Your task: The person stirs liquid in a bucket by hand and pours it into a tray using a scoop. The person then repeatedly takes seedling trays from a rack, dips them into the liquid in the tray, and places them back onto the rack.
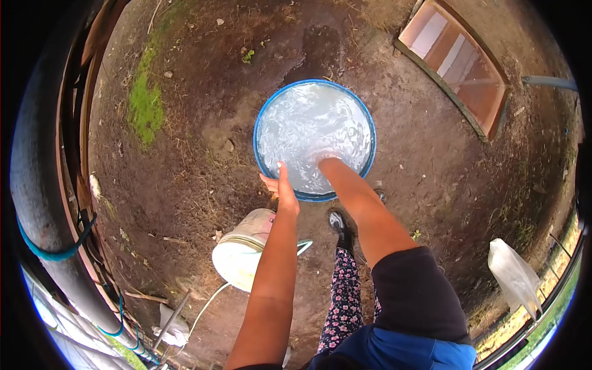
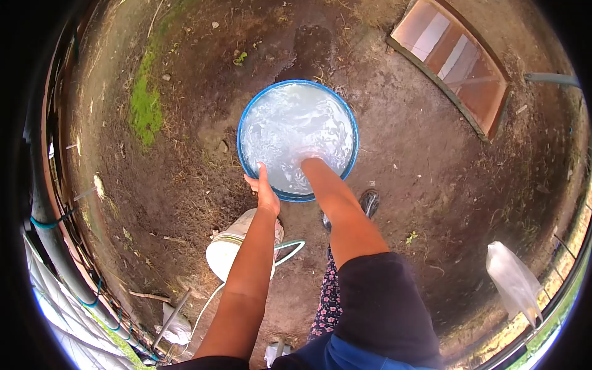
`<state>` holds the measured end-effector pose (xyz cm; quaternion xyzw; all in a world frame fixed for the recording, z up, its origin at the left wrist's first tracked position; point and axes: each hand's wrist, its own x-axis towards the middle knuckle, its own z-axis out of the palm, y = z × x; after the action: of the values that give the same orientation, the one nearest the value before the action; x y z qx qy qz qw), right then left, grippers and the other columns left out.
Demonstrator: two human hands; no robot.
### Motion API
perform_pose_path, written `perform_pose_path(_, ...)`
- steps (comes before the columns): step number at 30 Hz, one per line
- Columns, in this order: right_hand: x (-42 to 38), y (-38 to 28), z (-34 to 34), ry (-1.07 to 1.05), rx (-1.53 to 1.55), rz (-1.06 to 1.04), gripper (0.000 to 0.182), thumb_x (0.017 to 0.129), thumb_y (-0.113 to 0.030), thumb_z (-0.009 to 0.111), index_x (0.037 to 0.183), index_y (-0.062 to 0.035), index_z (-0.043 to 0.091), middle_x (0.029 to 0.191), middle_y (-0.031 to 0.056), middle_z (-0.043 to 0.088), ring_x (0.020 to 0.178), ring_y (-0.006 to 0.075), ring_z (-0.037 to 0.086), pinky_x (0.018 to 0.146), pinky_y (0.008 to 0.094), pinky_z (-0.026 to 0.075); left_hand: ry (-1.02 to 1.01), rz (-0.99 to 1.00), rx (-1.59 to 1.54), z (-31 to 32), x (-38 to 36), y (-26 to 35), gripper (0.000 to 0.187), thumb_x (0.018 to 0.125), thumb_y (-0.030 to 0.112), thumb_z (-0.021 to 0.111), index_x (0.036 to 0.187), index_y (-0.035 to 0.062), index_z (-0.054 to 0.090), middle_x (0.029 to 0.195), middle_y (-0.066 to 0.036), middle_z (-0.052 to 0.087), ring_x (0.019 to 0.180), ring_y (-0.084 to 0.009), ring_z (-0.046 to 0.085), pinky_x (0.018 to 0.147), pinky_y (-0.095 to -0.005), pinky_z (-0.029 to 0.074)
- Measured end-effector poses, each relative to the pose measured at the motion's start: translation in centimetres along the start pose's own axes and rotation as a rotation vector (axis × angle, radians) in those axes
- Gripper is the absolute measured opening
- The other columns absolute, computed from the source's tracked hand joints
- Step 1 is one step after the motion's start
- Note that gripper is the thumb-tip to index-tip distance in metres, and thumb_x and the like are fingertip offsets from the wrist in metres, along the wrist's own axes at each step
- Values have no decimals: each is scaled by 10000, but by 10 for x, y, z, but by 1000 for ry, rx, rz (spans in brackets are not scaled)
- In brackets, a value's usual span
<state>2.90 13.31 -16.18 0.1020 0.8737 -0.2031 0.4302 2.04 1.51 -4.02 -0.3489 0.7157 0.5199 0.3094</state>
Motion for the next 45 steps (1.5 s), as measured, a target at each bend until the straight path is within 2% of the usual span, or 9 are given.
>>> perform_pose_path(8, 5, 28, -19, 6, -12, 69, 413, 830, -297, 408, 1194, -102, 396, 1224, 79, 375, 1103, 251, 352, 904, 403, 267, 9, -12, -10, 2, -1, 2, 1043, 645, 722, 467, 1321, 258, -178, 1365, -147, -235, 1256, -327, -217, 991, -535, -23)
perform_pose_path(14, -6, 51, 7, -79, -113, 97, 398, 825, -304, 423, 1164, -93, 414, 1186, 84, 398, 1063, 247, 375, 871, 394, 289, 10, -2, -8, 1, -2, 1, 1043, 643, 722, 471, 1321, 263, -177, 1365, -149, -234, 1255, -338, -212, 988, -542, -10)
perform_pose_path(23, -9, 13, 22, -37, -41, 57, 379, 818, -313, 445, 1118, -81, 440, 1128, 91, 432, 1002, 240, 410, 822, 382, 322, -1, 2, -14, 1, -1, 2, 1039, 650, 713, 475, 1323, 258, -173, 1370, -135, -226, 1265, -342, -177, 992, -539, 17)
perform_pose_path(32, 9, -1, -11, 47, 54, 124, 364, 811, -322, 467, 1073, -69, 466, 1071, 97, 466, 941, 233, 446, 772, 369, 355, -9, 6, -34, -1, 0, 1, 1048, 651, 703, 488, 1326, 244, -169, 1370, -126, -228, 1274, -328, -154, 1003, -520, 17)
perform_pose_path(33, 10, 4, -13, 46, 49, 137, 363, 811, -323, 470, 1068, -67, 469, 1065, 98, 470, 934, 232, 450, 766, 368, 359, -14, -9, -34, -1, 1, -1, 1047, 660, 676, 506, 1320, 247, -184, 1370, -110, -225, 1280, -301, -130, 1011, -501, 25)
perform_pose_path(35, 9, 16, -18, 29, 16, 153, 360, 809, -325, 474, 1058, -64, 475, 1052, 100, 477, 921, 231, 457, 755, 365, 366, -21, -27, -36, -4, 7, -3, 1052, 679, 623, 543, 1308, 252, -214, 1370, -77, -220, 1292, -248, -82, 1027, -463, 42)
perform_pose_path(40, -2, 49, -8, -51, -73, 207, 355, 805, -330, 487, 1033, -58, 490, 1020, 103, 496, 887, 227, 477, 728, 358, 385, -26, -29, -30, -3, 3, 0, 1056, 672, 636, 539, 1306, 257, -216, 1370, -80, -224, 1291, -254, -92, 1027, -462, 29)
perform_pose_path(45, -7, 48, 12, -108, -114, 208, 352, 801, -335, 499, 1008, -51, 504, 988, 107, 515, 853, 223, 497, 700, 351, 403, -19, -30, -42, -3, 0, 2, 1064, 667, 639, 543, 1306, 253, -216, 1368, -79, -226, 1292, -250, -89, 1027, -463, 32)
